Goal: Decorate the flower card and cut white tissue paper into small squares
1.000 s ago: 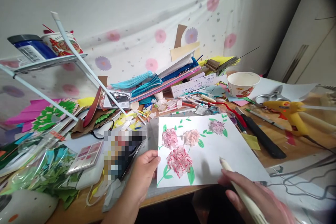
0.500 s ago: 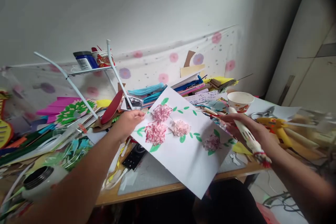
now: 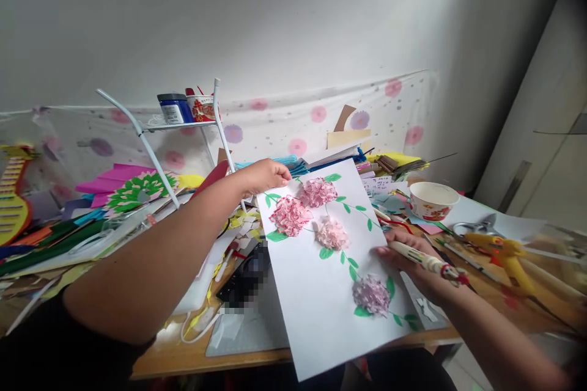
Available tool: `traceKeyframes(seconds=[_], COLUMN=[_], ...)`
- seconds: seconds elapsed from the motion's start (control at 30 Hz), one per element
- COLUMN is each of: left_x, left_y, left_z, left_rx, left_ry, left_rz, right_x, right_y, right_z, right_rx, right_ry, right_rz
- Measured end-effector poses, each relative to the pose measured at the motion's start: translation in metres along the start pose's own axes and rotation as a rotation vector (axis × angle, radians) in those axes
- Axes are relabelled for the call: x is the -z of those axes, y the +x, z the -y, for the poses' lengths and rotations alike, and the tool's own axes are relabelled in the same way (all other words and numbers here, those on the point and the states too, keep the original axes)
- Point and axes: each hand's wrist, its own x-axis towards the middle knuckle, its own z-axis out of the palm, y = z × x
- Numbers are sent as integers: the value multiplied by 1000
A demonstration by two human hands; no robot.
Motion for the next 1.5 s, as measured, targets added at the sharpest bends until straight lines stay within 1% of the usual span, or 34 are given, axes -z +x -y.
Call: traceKeyframes(seconds=[0.07,0.17,0.23,0.27,0.3,0.4,0.47,0.5,0.53,0.6,0.67,0.77,0.87,0.93,1.0,1.07,1.17,1.27,1.37,1.43,1.5], left_x=[3,7,-3,-13,-26,-77,-108,-119,-128,-139,-143,-145,-146,-146,-145,-146,-147,-149,-145,-140,-135], left_y=[11,16,6,-3,-15,-63,-93,-104,-113,-120,-120,-116,-117,-120,-121,-122,-121,-120,-121,-124,-128], left_z=[4,18,36,47,60,99,119,126,133,142,147,152,156,158,161,164,167,170,173,173,169], left_rx=[-5,-29,0,36,87,238,307,325,330,340,329,310,323,303,242,150,29,-37,-116,-180,-239], left_ry=[-35,-136,-213,-248,-282,-369,-413,-520,-590,-616,-530,-394,-331,-240,-93,53,159,206,254,281,268], left_rz=[-72,-293,-434,-451,-429,-206,-106,-38,-5,-20,-22,29,40,61,88,93,60,26,-21,-60,-104], right_x=[-1,2,9,13,17,26,27,26,24,19,15,11,10,9,7,6,7,13,24,29,28], right_y=[3,12,18,21,23,25,23,22,21,19,17,15,15,16,17,17,15,8,-6,-20,-38], right_z=[-9,-19,-26,-29,-33,-47,-57,-61,-65,-71,-74,-76,-74,-73,-73,-73,-72,-69,-64,-58,-48], right_rx=[-37,-32,-42,-49,-57,-95,-125,-138,-148,-160,-174,-195,-194,-189,-183,-180,-183,-207,-160,-96,-38], right_ry=[130,172,156,148,137,92,54,32,9,-46,-114,-249,-434,-568,-686,-781,-883,-936,-945,-874,-702], right_rz=[-86,-189,-215,-228,-241,-269,-276,-276,-274,-262,-240,-200,-175,-179,-198,-219,-227,-231,-270,-336,-366])
